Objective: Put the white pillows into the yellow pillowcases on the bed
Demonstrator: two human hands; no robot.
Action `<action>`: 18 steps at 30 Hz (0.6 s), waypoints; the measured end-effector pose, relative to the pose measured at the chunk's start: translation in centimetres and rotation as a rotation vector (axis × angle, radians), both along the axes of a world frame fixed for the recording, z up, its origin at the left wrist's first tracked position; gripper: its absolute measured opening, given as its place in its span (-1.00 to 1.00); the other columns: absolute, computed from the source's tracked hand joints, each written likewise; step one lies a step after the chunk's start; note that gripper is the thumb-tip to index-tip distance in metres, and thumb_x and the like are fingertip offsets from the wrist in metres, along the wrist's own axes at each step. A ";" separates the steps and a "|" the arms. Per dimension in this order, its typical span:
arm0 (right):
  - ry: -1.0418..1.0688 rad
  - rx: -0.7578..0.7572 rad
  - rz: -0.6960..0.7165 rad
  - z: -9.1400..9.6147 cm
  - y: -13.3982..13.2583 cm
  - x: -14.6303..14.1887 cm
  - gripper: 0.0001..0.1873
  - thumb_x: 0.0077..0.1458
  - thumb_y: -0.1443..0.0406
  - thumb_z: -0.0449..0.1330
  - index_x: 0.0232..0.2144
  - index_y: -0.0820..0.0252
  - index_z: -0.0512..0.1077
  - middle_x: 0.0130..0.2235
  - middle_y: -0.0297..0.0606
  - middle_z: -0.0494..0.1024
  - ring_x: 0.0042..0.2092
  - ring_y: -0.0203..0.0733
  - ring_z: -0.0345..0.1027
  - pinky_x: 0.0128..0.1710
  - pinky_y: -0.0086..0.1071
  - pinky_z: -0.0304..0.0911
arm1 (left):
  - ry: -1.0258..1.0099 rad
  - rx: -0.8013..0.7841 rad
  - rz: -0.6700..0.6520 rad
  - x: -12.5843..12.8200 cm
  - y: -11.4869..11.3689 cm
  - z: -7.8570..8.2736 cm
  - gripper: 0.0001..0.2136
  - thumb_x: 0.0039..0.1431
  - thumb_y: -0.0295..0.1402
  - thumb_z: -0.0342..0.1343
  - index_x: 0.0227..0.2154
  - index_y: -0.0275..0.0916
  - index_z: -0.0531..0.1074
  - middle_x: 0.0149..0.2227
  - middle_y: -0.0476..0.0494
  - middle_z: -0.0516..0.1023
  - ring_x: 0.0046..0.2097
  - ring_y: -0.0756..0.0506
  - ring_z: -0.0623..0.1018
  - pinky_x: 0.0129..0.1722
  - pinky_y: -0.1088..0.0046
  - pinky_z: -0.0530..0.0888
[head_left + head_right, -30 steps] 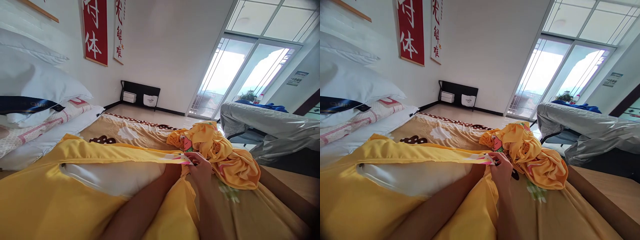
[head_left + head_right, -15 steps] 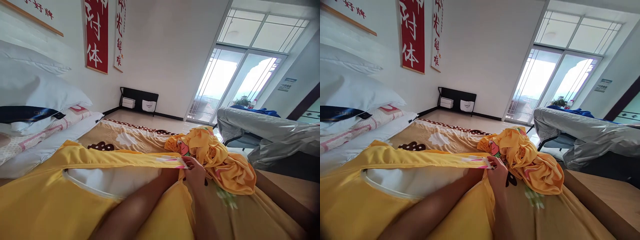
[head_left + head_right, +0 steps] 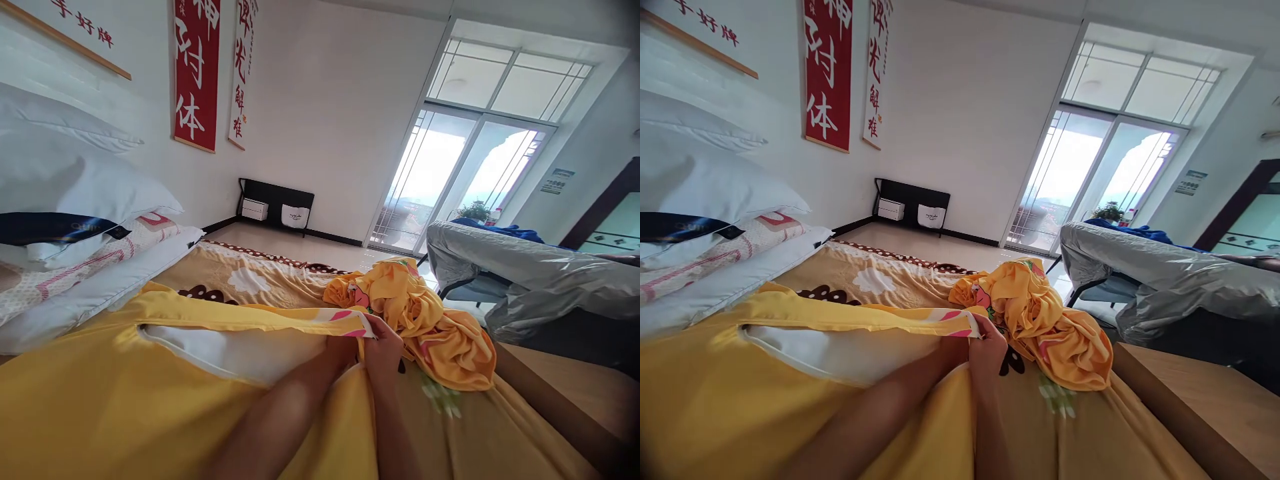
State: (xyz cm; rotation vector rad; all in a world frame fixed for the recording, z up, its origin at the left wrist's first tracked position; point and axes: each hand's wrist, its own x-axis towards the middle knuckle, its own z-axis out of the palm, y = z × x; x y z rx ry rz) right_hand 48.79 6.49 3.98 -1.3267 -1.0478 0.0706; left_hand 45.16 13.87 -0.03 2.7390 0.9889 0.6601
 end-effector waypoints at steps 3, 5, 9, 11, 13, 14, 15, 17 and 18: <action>0.106 0.029 0.034 -0.4 0.2 0.4 -0.71 -0.26 0.23 0.21 -0.40 0.21 0.55 -0.37 -0.19 0.64 -0.30 -0.01 0.51 -0.29 -0.24 0.40 | 0.024 -0.061 0.031 0.9 1.1 -1.2 -0.60 0.30 -0.43 -0.16 0.15 -0.37 0.27 0.19 -0.35 0.32 0.20 -0.29 0.32 0.20 0.16 0.28; 0.134 0.015 0.028 -0.6 0.4 0.9 -0.71 -0.27 0.22 0.23 -0.41 0.20 0.54 -0.39 -0.19 0.64 -0.31 -0.01 0.51 -0.30 -0.24 0.41 | 0.035 -0.082 0.040 1.0 1.5 -2.0 -0.59 0.30 -0.43 -0.17 0.19 -0.36 0.23 0.23 -0.34 0.26 0.25 -0.27 0.26 0.22 0.18 0.24; 0.086 -0.045 -0.017 -1.0 0.6 1.8 -0.70 -0.26 0.23 0.19 -0.39 0.20 0.54 -0.42 -0.23 0.63 -0.31 -0.03 0.50 -0.29 -0.26 0.38 | 0.082 -0.128 0.004 0.6 1.1 -3.5 -0.57 0.28 -0.42 -0.13 0.20 -0.34 0.20 0.23 -0.36 0.27 0.24 -0.24 0.28 0.19 0.17 0.28; 0.057 -0.061 -0.047 -1.0 0.6 2.1 -0.70 -0.26 0.23 0.18 -0.39 0.19 0.54 -0.43 -0.23 0.63 -0.31 -0.03 0.50 -0.28 -0.25 0.38 | 0.110 -0.141 -0.053 -0.1 0.6 -3.9 -0.57 0.28 -0.40 -0.13 0.20 -0.30 0.21 0.22 -0.29 0.29 0.26 -0.19 0.26 0.23 0.19 0.22; 0.029 -0.069 -0.080 -1.1 0.6 2.3 -0.70 -0.26 0.21 0.18 -0.40 0.19 0.54 -0.42 -0.23 0.63 -0.31 -0.01 0.51 -0.29 -0.25 0.37 | 0.137 -0.147 -0.096 -1.0 0.2 -4.1 -0.55 0.29 -0.36 -0.14 0.23 -0.25 0.18 0.25 -0.22 0.25 0.29 -0.16 0.20 0.27 0.18 0.15; 0.009 -0.081 -0.090 -1.2 0.7 2.4 -0.70 -0.26 0.20 0.18 -0.40 0.18 0.55 -0.42 -0.23 0.63 -0.31 0.00 0.51 -0.31 -0.25 0.37 | 0.151 -0.147 -0.106 -1.5 0.1 -4.1 -0.54 0.29 -0.33 -0.15 0.24 -0.23 0.16 0.26 -0.19 0.23 0.30 -0.15 0.18 0.27 0.16 0.14; -0.015 -0.097 -0.099 -1.3 0.7 2.6 -0.70 -0.27 0.19 0.19 -0.41 0.17 0.55 -0.43 -0.24 0.63 -0.33 0.01 0.51 -0.34 -0.26 0.37 | 0.166 -0.146 -0.109 -1.8 0.1 -4.1 -0.54 0.29 -0.32 -0.15 0.24 -0.20 0.15 0.27 -0.18 0.21 0.30 -0.16 0.17 0.27 0.14 0.14; -0.066 -0.126 -0.116 -1.5 0.9 3.2 -0.70 -0.30 0.18 0.22 -0.43 0.15 0.57 -0.45 -0.25 0.63 -0.36 0.02 0.51 -0.39 -0.26 0.37 | 0.191 -0.137 -0.104 -2.4 0.1 -4.0 -0.53 0.28 -0.29 -0.15 0.25 -0.18 0.15 0.28 -0.18 0.18 0.30 -0.17 0.16 0.26 0.12 0.16; -0.088 -0.128 -0.123 -1.7 1.0 3.4 -0.71 -0.30 0.18 0.22 -0.44 0.14 0.57 -0.46 -0.26 0.63 -0.36 0.02 0.51 -0.40 -0.26 0.37 | 0.202 -0.131 -0.101 -2.4 0.2 -4.0 -0.52 0.28 -0.28 -0.15 0.25 -0.18 0.15 0.28 -0.18 0.17 0.30 -0.17 0.16 0.26 0.12 0.16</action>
